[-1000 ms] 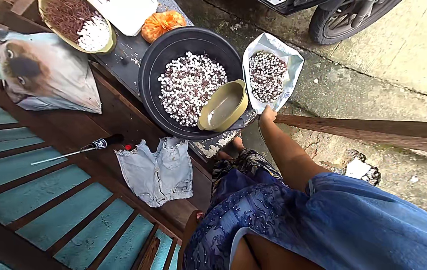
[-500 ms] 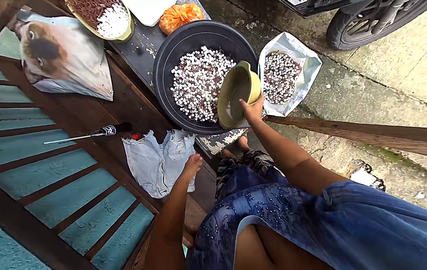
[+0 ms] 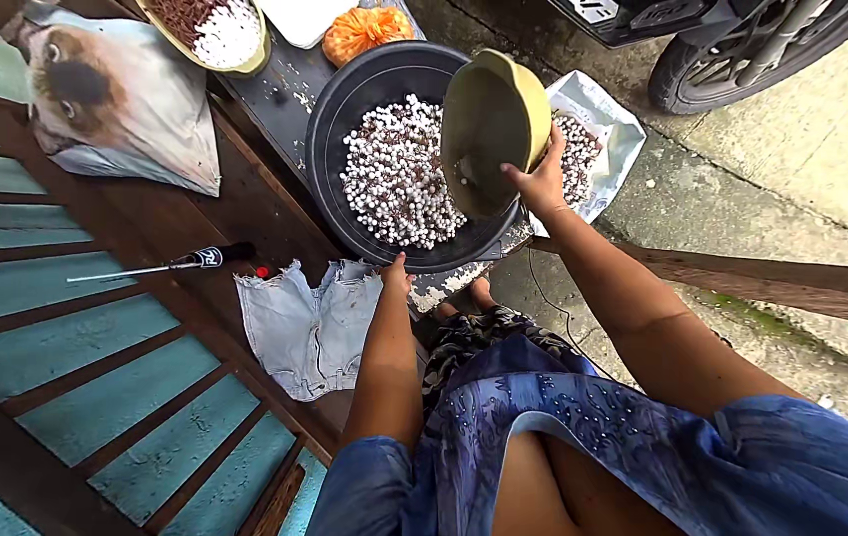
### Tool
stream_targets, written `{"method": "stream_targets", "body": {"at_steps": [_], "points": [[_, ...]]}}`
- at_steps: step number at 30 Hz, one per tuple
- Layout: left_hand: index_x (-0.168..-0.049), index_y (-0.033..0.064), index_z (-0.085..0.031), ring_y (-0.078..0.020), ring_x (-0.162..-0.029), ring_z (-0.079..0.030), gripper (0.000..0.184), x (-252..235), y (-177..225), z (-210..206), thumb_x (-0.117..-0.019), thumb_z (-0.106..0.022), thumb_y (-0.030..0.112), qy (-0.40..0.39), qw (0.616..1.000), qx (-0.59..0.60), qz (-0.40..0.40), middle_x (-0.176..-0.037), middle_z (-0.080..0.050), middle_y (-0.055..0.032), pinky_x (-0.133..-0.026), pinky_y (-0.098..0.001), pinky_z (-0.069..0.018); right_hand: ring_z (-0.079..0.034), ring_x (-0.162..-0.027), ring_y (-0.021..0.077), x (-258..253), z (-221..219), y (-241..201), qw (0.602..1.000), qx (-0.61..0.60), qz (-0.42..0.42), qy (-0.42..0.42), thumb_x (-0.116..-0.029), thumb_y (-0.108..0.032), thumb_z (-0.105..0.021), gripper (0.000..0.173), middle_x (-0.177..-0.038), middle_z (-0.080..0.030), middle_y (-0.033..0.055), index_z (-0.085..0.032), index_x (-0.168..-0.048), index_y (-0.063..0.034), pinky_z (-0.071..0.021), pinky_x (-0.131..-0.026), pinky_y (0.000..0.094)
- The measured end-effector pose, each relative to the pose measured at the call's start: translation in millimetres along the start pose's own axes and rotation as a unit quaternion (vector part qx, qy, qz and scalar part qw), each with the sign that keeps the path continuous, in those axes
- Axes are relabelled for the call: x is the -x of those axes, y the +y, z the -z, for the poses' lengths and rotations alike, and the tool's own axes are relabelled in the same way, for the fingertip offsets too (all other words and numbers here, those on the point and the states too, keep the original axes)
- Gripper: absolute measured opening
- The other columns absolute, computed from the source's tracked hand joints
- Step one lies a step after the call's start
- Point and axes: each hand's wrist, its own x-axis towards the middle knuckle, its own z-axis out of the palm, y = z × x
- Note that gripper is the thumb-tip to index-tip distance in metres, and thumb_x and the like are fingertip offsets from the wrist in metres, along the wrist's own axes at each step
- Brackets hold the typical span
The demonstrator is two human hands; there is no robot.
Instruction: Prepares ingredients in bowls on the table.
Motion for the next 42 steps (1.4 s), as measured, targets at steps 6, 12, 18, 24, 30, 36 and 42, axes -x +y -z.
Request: {"method": "stream_targets", "body": {"at_steps": [6, 12, 18, 24, 30, 36, 42], "points": [[-0.139, 0.0027, -0.046, -0.025, -0.097, -0.064, 0.04, 24.1, -1.2, 38.4, -0.101, -0.057, 0.009, -0.03, 0.997, 0.069, -0.005, -0.121, -0.06, -0.0197, -0.081, -0.0379, -0.0562, -0.067, -0.112, 0.0268, 3.9, 35.3, 15.8, 0.917, -0.358, -0.176, 0.027, -0.1003, -0.012, -0.055, 0.061, -0.134, -0.059, 0.0168, -0.028, -0.154, -0.0076, -0.0601, -0.091, 0.0462], [-0.131, 0.0012, -0.05, -0.0212, -0.09, -0.067, 0.031, 86.8, -6.6, 118.2, -0.1011, -0.055, 0.009, -0.006, 0.998, 0.062, -0.012, -0.111, -0.065, -0.0172, -0.074, -0.0339, -0.0583, -0.064, -0.117, 0.0255, -1.9, 77.9, 14.2, 0.867, -0.454, -0.172, 0.114, -0.1091, -0.025, -0.033, 0.042, -0.133, -0.059, 0.0145, -0.038, -0.147, -0.0096, -0.0557, -0.097, 0.0486], [-0.125, 0.0026, -0.051, -0.0151, -0.078, -0.069, 0.024, 193.9, -31.6, 202.2, -0.1027, -0.053, 0.009, 0.073, 0.996, 0.038, -0.038, -0.096, -0.068, -0.0113, -0.064, -0.0305, -0.0589, -0.07, -0.094, 0.0309, -33.4, 73.4, 12.8, 0.864, -0.424, -0.209, 0.175, -0.1104, -0.022, -0.04, 0.05, -0.129, -0.056, 0.0194, -0.02, -0.155, -0.0147, -0.0623, -0.073, 0.0463], [-0.116, 0.0051, -0.054, -0.0114, -0.065, -0.07, 0.016, 239.2, -63.6, 251.1, -0.0992, -0.054, 0.005, 0.12, 0.985, 0.078, -0.099, -0.083, -0.071, -0.005, -0.054, -0.028, -0.0591, -0.066, -0.113, 0.0364, -50.9, 1.0, 38.5, 0.933, -0.246, -0.237, 0.109, -0.1001, -0.007, -0.061, 0.08, -0.146, -0.049, 0.0243, -0.012, -0.163, -0.0156, -0.0613, -0.083, 0.0523], [-0.109, 0.0075, -0.057, -0.0102, -0.067, -0.071, 0.011, 246.0, -71.2, 249.5, -0.1003, -0.05, 0.01, 0.125, 0.979, 0.121, -0.102, -0.081, -0.073, -0.0027, -0.055, -0.028, -0.0602, -0.056, -0.13, 0.0463, -39.2, -70.8, 42.9, 0.95, 0.134, -0.271, -0.075, -0.1004, -0.016, -0.06, 0.062, -0.139, -0.058, 0.0284, -0.037, -0.157, -0.0094, -0.0455, -0.106, 0.0618], [-0.116, 0.009, -0.054, -0.0122, -0.073, -0.072, 0.016, 225.3, -63.5, 223.0, -0.1009, -0.049, 0.009, 0.115, 0.976, 0.159, -0.094, -0.089, -0.072, -0.0047, -0.06, -0.0298, -0.061, -0.06, -0.121, 0.0478, -26.6, -91.3, 54.5, 0.924, 0.256, -0.248, -0.136, -0.0978, -0.012, -0.061, 0.053, -0.156, -0.036, 0.0301, -0.052, -0.15, -0.0139, -0.0539, -0.095, 0.06], [-0.117, 0.0057, -0.054, -0.0131, -0.072, -0.071, 0.015, 182.5, -38.5, 188.9, -0.1043, -0.048, 0.009, 0.077, 0.984, 0.129, -0.099, -0.089, -0.072, -0.0073, -0.06, -0.0288, -0.0603, -0.057, -0.125, 0.0496, -51.5, -60.5, 49.7, 0.911, 0.307, -0.221, -0.163, -0.102, -0.026, -0.06, 0.054, -0.154, -0.041, 0.0295, -0.048, -0.152, -0.0099, -0.0492, -0.098, 0.0658]]}}
